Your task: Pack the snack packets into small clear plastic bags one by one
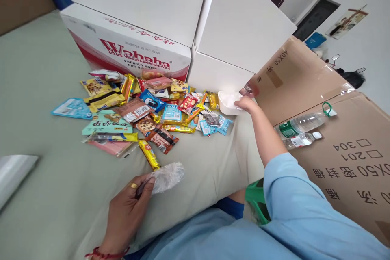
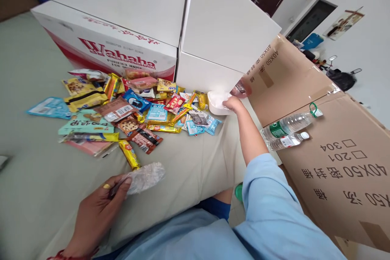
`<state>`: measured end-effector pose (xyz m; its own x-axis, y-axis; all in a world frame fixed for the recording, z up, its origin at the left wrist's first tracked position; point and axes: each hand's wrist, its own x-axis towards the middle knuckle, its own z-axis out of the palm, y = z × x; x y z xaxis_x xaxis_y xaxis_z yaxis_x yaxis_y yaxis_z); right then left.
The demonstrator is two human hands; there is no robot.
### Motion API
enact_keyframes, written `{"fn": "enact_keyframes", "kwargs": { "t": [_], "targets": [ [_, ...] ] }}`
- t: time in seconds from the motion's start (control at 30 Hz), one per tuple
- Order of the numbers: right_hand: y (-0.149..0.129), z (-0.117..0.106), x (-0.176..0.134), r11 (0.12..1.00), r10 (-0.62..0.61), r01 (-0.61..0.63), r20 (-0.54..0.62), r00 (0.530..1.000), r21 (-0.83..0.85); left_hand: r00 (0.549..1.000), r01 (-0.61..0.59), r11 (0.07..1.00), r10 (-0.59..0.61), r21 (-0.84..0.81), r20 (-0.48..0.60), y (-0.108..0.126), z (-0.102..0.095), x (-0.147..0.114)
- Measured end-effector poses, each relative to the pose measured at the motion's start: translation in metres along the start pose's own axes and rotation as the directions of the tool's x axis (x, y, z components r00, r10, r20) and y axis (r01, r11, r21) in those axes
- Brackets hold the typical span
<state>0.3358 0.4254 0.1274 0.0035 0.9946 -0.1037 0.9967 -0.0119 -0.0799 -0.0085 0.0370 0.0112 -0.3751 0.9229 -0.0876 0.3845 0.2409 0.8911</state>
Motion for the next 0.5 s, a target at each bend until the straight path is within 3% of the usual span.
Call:
{"fn": "enact_keyframes", "kwargs": {
  "t": [0.1, 0.2, 0.37, 0.5],
  "targets": [
    [-0.016, -0.009, 0.018, 0.992, -0.003, 0.021, 0.144, 0.99, -0.127, 1.0, -0.01, 1.0, 0.01, -0.012, 0.005, 0.001, 0.0, 0.0],
    [-0.032, 0.0, 0.023, 0.978, -0.034, 0.077, 0.214, 0.976, -0.196, 1.0, -0.021, 1.0, 0.021, -0.016, 0.009, 0.001, -0.001, 0.0],
    [-0.045, 0.04, 0.008, 0.972, -0.05, 0.099, 0.226, 0.973, -0.211, 1.0, -0.014, 1.0, 0.014, 0.015, 0.01, 0.0, 0.0, 0.001],
    [-0.042, 0.039, -0.004, 0.98, -0.056, 0.1, 0.244, 0.968, -0.172, 1.0, -0.005, 1.0, 0.005, 0.012, 0.01, -0.001, 0.001, 0.001]
  ]
}}
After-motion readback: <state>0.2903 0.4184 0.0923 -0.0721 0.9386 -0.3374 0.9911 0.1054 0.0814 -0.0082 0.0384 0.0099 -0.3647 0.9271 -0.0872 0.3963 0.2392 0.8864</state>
